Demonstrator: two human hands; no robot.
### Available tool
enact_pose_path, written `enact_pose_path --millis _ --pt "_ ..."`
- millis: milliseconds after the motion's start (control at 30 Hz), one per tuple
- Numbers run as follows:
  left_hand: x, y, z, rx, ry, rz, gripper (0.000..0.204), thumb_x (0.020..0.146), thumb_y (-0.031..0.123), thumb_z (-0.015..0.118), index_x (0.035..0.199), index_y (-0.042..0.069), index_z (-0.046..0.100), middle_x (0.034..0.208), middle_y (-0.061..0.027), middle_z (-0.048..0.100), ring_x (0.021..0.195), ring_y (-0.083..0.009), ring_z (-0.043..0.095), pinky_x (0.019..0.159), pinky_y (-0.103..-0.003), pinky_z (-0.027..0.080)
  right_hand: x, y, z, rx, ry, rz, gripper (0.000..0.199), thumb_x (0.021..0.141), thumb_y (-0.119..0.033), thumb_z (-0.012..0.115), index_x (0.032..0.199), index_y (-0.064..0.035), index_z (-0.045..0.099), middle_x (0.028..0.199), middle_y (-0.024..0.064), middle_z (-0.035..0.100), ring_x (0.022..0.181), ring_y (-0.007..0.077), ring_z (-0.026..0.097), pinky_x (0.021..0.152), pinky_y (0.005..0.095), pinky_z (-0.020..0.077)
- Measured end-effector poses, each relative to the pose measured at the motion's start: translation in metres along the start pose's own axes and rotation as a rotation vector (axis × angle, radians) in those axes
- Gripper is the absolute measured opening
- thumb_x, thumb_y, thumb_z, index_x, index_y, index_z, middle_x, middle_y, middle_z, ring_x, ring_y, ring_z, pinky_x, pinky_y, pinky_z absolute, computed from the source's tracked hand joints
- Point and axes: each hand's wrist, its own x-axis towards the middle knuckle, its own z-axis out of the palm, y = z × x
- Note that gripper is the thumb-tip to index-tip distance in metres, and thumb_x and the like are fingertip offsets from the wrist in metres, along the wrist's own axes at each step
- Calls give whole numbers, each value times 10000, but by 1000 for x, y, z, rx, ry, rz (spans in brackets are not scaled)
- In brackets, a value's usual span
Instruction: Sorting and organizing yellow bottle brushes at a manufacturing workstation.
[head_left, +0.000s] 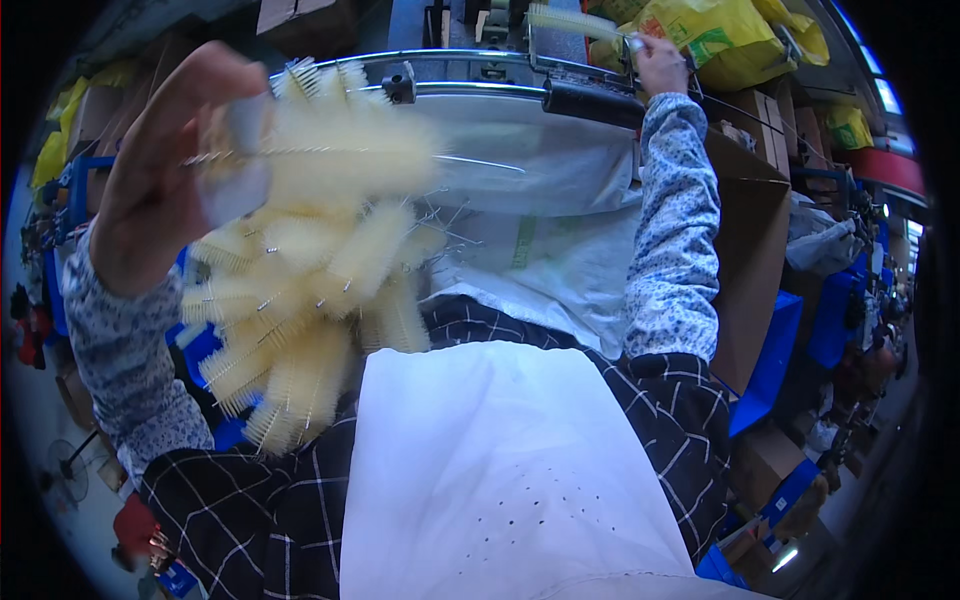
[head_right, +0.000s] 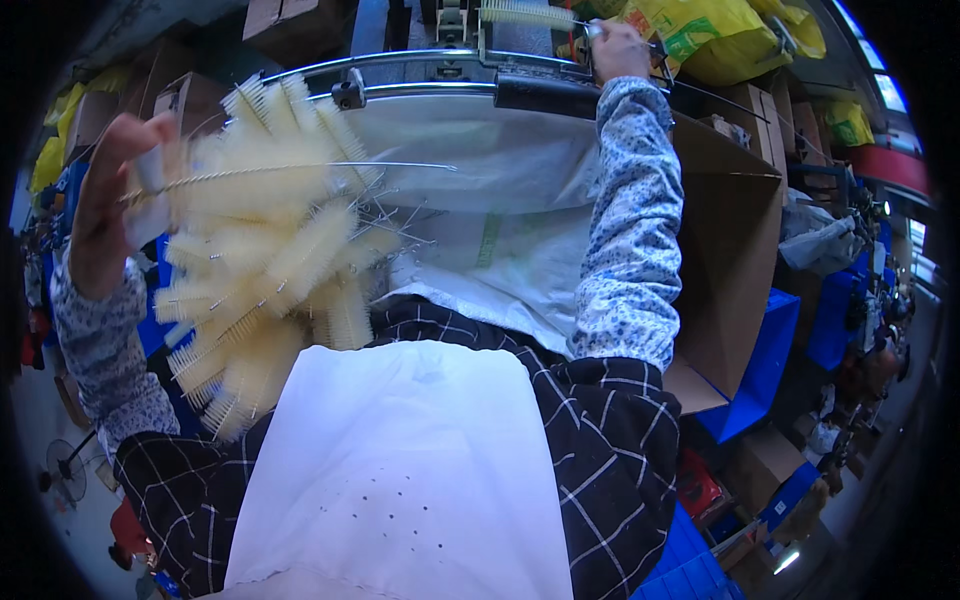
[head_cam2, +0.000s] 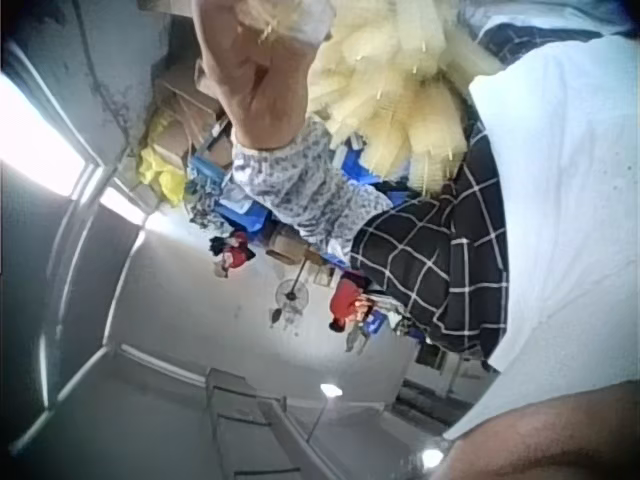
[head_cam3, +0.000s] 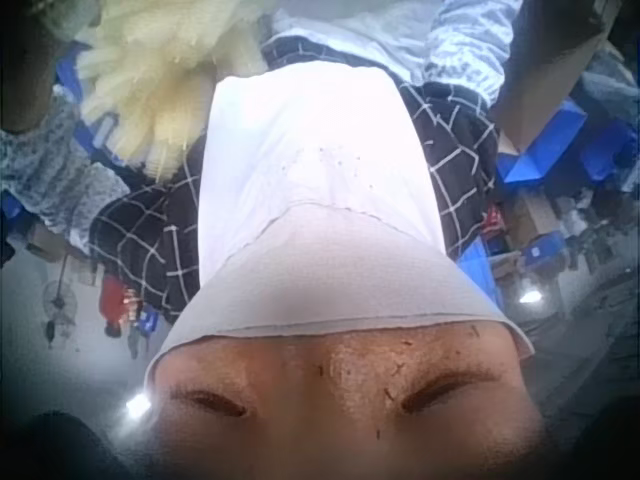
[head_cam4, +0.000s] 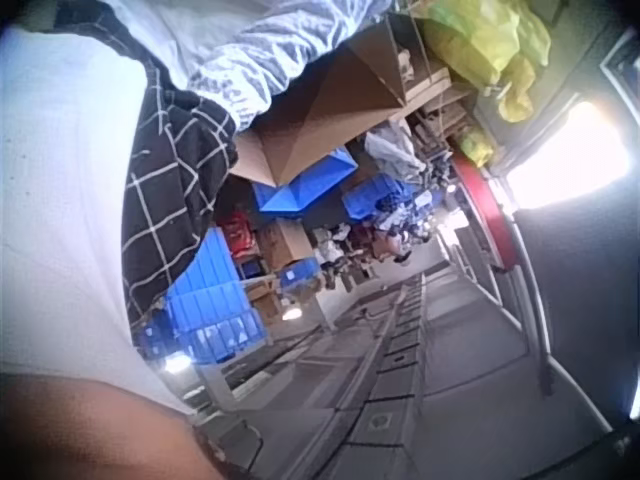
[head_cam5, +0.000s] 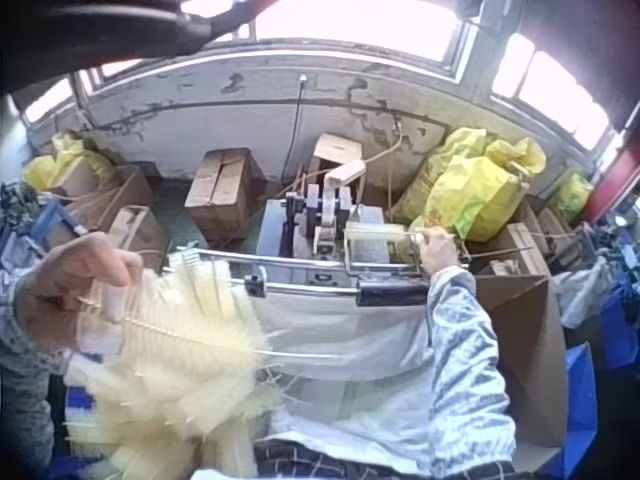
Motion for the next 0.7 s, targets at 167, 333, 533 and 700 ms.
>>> enact_pose_path --millis 167,333,533,700 --pt "37 -14 17 -274 -306 65 534 796 89 508 1272 79 266 1144 -88 410 991 -181 485 811 -277 452 20 32 -3 -463 77 -238 248 805 -277 479 1034 -207 546 957 72 565 900 264 510 791 323 400" --pt "31 -23 27 -232 -245 187 510 811 36 468 1276 86 264 1148 -93 415 934 -169 519 786 -301 474 -22 4 -71 -329 -90 -388 210 832 -187 451 1014 -198 555 882 37 568 860 224 497 799 331 405" --pt "41 -28 23 -332 -238 137 542 790 61 516 1273 82 271 1097 -92 432 842 -153 537 702 -273 504 -50 41 -116 376 -851 -46 247 833 -179 478 1059 -120 559 896 80 568 825 144 511 757 266 419" --pt "76 -27 44 -504 -328 -7 465 786 52 513 1213 71 331 1024 -99 463 827 -189 559 692 -281 512 -94 -20 -131 662 -1001 -215 417 846 -283 467 1211 -96 396 1020 88 513 928 199 479 820 299 390"
